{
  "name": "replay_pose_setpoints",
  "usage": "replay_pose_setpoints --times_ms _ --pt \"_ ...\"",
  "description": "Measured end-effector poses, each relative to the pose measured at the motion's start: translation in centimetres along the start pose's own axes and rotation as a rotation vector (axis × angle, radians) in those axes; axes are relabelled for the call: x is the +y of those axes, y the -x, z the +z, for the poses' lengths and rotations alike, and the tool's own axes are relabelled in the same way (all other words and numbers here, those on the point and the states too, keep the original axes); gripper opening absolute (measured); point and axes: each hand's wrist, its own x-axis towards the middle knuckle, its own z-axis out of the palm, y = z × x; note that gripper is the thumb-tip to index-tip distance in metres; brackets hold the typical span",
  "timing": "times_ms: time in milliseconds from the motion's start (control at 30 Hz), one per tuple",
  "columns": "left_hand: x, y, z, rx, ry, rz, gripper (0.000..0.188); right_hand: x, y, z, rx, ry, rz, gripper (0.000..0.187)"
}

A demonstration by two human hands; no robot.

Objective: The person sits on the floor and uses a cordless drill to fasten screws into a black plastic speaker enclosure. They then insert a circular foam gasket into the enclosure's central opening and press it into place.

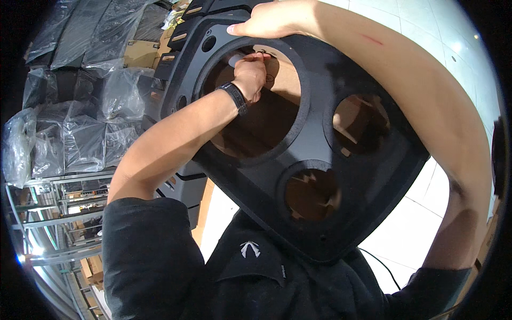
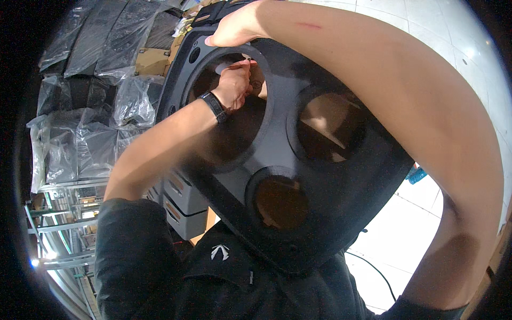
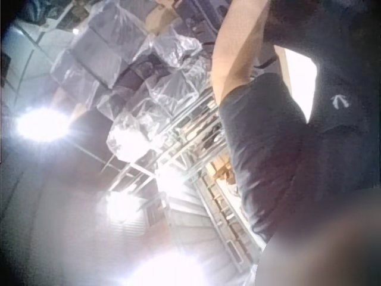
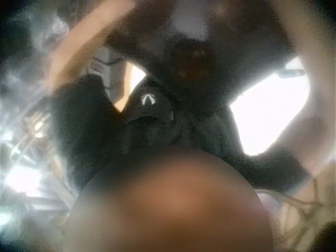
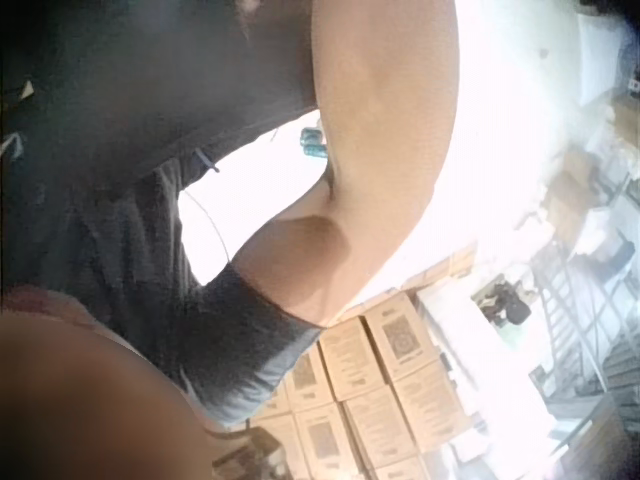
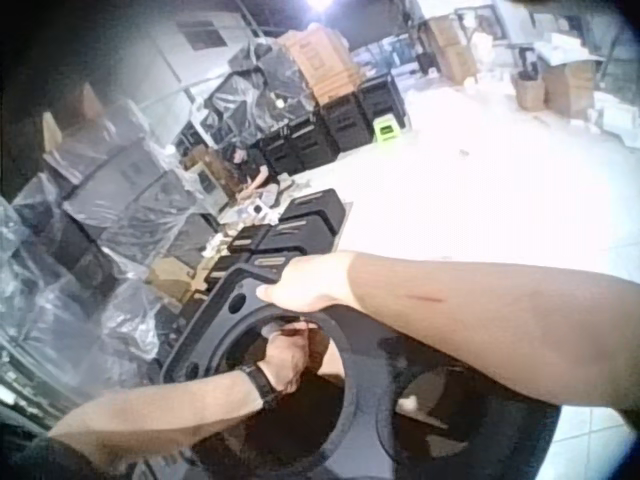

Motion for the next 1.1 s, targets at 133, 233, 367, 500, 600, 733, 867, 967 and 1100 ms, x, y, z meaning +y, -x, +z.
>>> replay_pose_setpoints --times_ms 133,233,367,500,600,733,867,967,1100 --pt "0.8 -1.1 -0.4 -0.105 -0.137 -0.062 0.032 0.4 -0.2 -0.4 -0.021 0.022 0.046 0.080" --pt "-0.4 -3.0 -2.8 -0.114 -0.316 -0.143 0.034 -0.6 0.8 -1.2 -0.069 0.007 0.050 0.078" --pt "-0.5 -3.0 -1.8 -0.160 -0.614 -0.047 0.040 -0.2 1.8 -0.8 0.051 0.088 -0.019 0.090" --pt "-3.4 -6.4 -8.7 -0.404 -0.821 0.214 0.045 -2.4 1.5 -0.7 -0.025 0.132 -0.036 0.090" --pt "1.0 -1.7 -5.7 -0.381 -0.668 0.103 0.028 -1.2 1.2 -1.0 -0.040 0.135 -0.032 0.089" --pt "4.9 2.1 -3.4 -0.292 -0.618 -0.085 0.029 -1.0 1.1 -0.7 -0.023 0.150 -0.021 0.089" --pt "7.0 4.5 -2.6 -0.281 -0.947 0.083 0.031 -1.7 1.7 -1.1 -0.053 0.158 -0.007 0.089" --pt "5.3 2.5 -3.6 -0.160 -1.463 0.599 0.031 -2.0 1.9 -1.3 -0.067 0.158 -0.008 0.089" --pt "4.7 1.4 -3.8 -0.211 -1.400 0.622 0.032 -1.8 1.9 -1.1 -0.007 0.171 -0.015 0.088"
